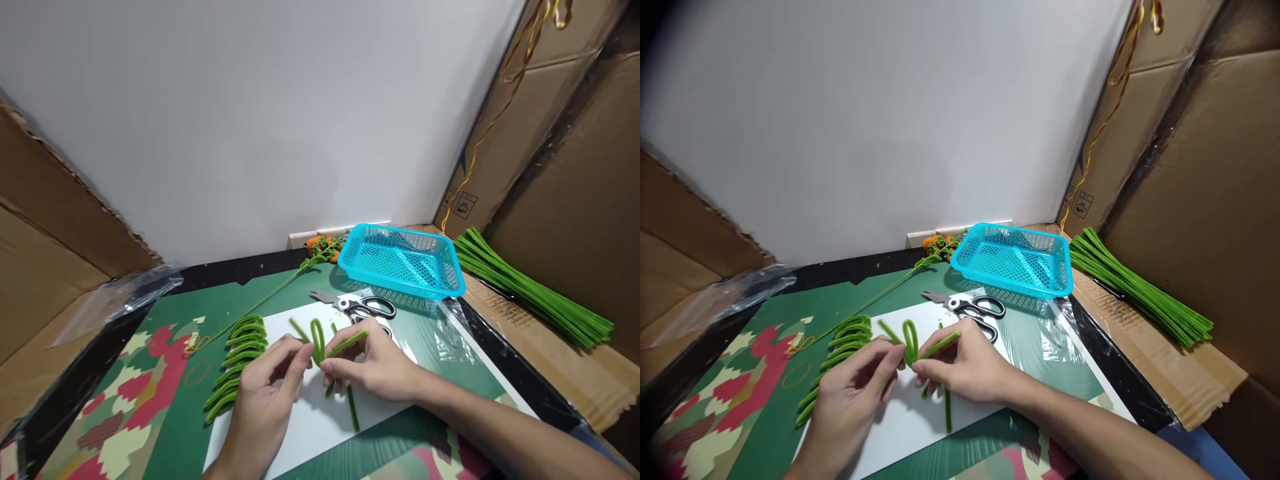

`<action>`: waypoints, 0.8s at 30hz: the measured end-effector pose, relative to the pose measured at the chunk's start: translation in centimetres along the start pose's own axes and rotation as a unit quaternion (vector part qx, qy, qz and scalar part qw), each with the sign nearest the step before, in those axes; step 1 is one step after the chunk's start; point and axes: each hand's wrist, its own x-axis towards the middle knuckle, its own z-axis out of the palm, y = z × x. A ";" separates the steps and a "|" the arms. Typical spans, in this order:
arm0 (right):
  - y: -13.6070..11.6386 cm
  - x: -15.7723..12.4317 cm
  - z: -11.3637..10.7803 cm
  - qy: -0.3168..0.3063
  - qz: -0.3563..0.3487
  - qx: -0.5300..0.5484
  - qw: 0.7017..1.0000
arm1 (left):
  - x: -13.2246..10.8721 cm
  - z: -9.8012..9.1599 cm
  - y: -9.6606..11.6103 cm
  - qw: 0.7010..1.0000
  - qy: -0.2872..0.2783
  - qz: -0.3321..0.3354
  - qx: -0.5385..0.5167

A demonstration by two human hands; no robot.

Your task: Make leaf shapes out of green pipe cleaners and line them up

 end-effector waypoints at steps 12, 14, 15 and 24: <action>0.6 0.1 -0.9 0.023 0.007 -0.065 0.998 | -0.5 0.6 -0.4 0.997 -0.061 -0.048 -0.013; 0.3 0.2 -1.1 0.030 0.007 -0.010 0.999 | -0.7 0.7 -0.7 0.994 -0.069 -0.074 -0.028; 0.0 0.3 -1.1 0.033 0.005 0.017 0.999 | -0.8 0.8 -0.8 0.993 -0.076 -0.081 -0.036; -0.9 0.6 -1.2 0.035 -0.039 0.085 0.995 | -0.5 1.7 0.3 0.980 -0.077 -0.137 -0.124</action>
